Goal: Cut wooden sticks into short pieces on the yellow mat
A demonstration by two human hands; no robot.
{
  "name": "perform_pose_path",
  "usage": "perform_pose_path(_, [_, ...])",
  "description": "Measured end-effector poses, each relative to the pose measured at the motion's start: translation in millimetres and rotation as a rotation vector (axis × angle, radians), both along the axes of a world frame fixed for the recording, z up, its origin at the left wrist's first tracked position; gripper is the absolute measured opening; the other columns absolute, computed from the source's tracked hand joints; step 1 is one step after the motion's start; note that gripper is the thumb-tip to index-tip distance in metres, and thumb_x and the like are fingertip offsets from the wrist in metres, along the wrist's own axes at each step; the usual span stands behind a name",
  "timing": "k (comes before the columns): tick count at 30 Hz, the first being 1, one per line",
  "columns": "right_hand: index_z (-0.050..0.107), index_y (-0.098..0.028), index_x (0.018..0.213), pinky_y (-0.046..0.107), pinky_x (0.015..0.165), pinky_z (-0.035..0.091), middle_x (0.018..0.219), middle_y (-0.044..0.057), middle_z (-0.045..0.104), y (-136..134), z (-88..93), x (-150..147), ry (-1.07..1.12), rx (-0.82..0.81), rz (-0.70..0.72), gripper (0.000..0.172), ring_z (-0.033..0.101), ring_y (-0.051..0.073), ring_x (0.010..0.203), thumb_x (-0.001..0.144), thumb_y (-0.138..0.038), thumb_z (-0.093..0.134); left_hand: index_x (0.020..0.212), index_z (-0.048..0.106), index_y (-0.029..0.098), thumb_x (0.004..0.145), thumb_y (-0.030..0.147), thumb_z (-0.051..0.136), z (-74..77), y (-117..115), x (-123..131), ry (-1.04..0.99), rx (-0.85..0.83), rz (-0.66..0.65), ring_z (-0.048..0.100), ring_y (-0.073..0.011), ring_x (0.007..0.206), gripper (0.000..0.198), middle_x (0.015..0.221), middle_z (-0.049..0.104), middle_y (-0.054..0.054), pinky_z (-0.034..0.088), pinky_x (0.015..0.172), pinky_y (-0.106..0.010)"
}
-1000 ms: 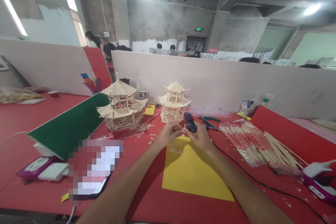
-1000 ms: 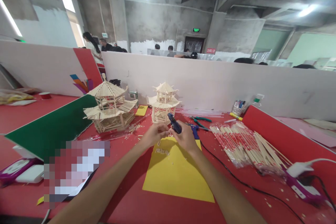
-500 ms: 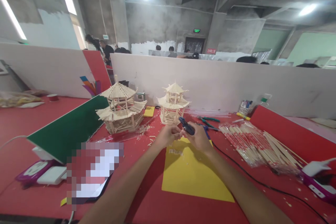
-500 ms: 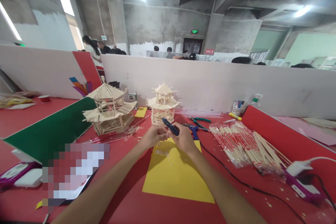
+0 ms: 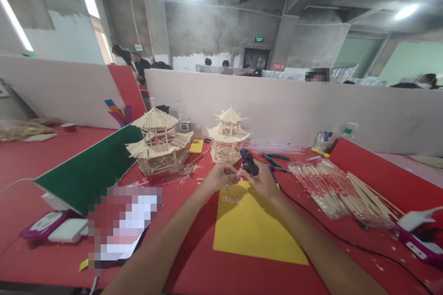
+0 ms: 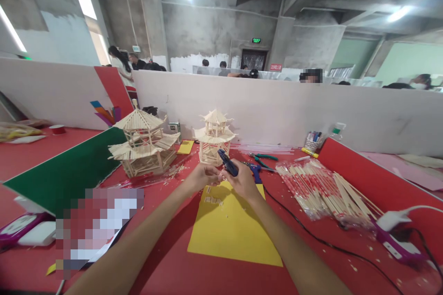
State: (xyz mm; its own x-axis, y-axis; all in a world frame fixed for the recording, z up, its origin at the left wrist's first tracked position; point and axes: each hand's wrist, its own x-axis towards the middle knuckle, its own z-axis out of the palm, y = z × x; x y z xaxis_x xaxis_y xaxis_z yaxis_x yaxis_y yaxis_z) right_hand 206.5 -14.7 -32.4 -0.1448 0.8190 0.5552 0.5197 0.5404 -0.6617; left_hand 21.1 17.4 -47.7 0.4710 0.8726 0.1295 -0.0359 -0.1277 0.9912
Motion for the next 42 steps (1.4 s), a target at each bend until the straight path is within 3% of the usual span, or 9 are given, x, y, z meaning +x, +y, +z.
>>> perform_pose_path(11, [0.062, -0.018, 0.084, 0.026, 0.064, 0.043, 0.079, 0.004, 0.069, -3.4, 6.5, -0.8, -0.030, -0.005, 0.013, 0.026, 0.062, 0.019, 0.070, 0.084, -0.043, 0.065, 0.074, 0.070, 0.011, 0.069, 0.026, 0.080, -2.3, 1.7, 3.9, 0.030, 0.018, 0.040, 0.058, -0.0088, 0.053, 0.019, 0.060, 0.066, -0.002, 0.048, 0.058, -0.022])
perform_pose_path(18, [0.064, -0.017, 0.086, 0.026, 0.064, 0.043, 0.078, 0.003, 0.068, -1.0, 4.1, 1.7, -0.029, -0.012, 0.024, 0.024, 0.061, 0.018, 0.070, 0.082, -0.040, 0.067, 0.071, 0.071, 0.011, 0.070, 0.024, 0.078, 3.9, -2.8, 2.1, 0.045, -0.013, 0.019, 0.059, -0.0092, 0.055, 0.015, 0.063, 0.068, -0.004, 0.047, 0.059, -0.021])
perform_pose_path(25, [0.063, -0.017, 0.086, 0.027, 0.062, 0.043, 0.075, 0.003, 0.066, 4.5, -2.6, -0.1, 0.054, -0.056, 0.007, 0.029, 0.058, 0.018, 0.067, 0.080, -0.046, 0.067, 0.072, 0.073, 0.010, 0.064, 0.033, 0.084, 4.9, -3.7, -0.2, 0.026, -0.056, 0.019, 0.062, -0.0112, 0.060, 0.026, 0.067, 0.070, -0.006, 0.051, 0.063, -0.024])
perform_pose_path(31, [0.058, -0.019, 0.085, 0.027, 0.063, 0.042, 0.075, 0.001, 0.061, 0.4, 12.3, 3.6, 0.099, -0.177, 0.035, 0.039, 0.056, 0.017, 0.069, 0.089, -0.058, 0.052, 0.072, 0.072, 0.010, 0.052, 0.037, 0.091, 12.2, 0.5, -7.5, -0.048, -0.160, 0.068, 0.067, -0.0138, 0.068, 0.038, 0.073, 0.072, -0.007, 0.055, 0.075, -0.028])
perform_pose_path(34, [0.057, -0.020, 0.089, 0.029, 0.066, 0.043, 0.075, 0.001, 0.062, -4.0, 23.1, 14.1, -0.007, -0.296, 0.053, 0.047, 0.058, 0.018, 0.070, 0.096, -0.061, 0.034, 0.073, 0.072, 0.010, 0.049, 0.032, 0.092, 24.1, -1.1, -14.4, -0.042, -0.160, 0.143, 0.067, -0.0140, 0.065, 0.038, 0.070, 0.072, -0.005, 0.054, 0.073, -0.028])
perform_pose_path(37, [0.059, -0.022, 0.087, 0.031, 0.077, 0.043, 0.082, 0.003, 0.066, -9.0, 30.0, 22.9, -0.220, -0.318, 0.017, 0.046, 0.061, 0.021, 0.080, 0.098, -0.057, 0.033, 0.073, 0.073, 0.011, 0.052, 0.030, 0.090, 32.1, -2.8, -20.4, -0.008, -0.111, 0.200, 0.066, -0.0141, 0.064, 0.034, 0.069, 0.072, -0.005, 0.053, 0.069, -0.026])
perform_pose_path(42, [0.067, -0.022, 0.100, 0.031, 0.079, 0.042, 0.094, 0.009, 0.073, -16.2, 32.7, 22.5, -0.436, -0.366, -0.056, 0.046, 0.065, 0.025, 0.088, 0.098, -0.056, 0.035, 0.071, 0.073, 0.011, 0.058, 0.029, 0.086, 30.7, -1.1, -23.3, 0.029, -0.078, 0.225, 0.064, -0.0128, 0.062, 0.026, 0.066, 0.071, -0.004, 0.052, 0.066, -0.024])
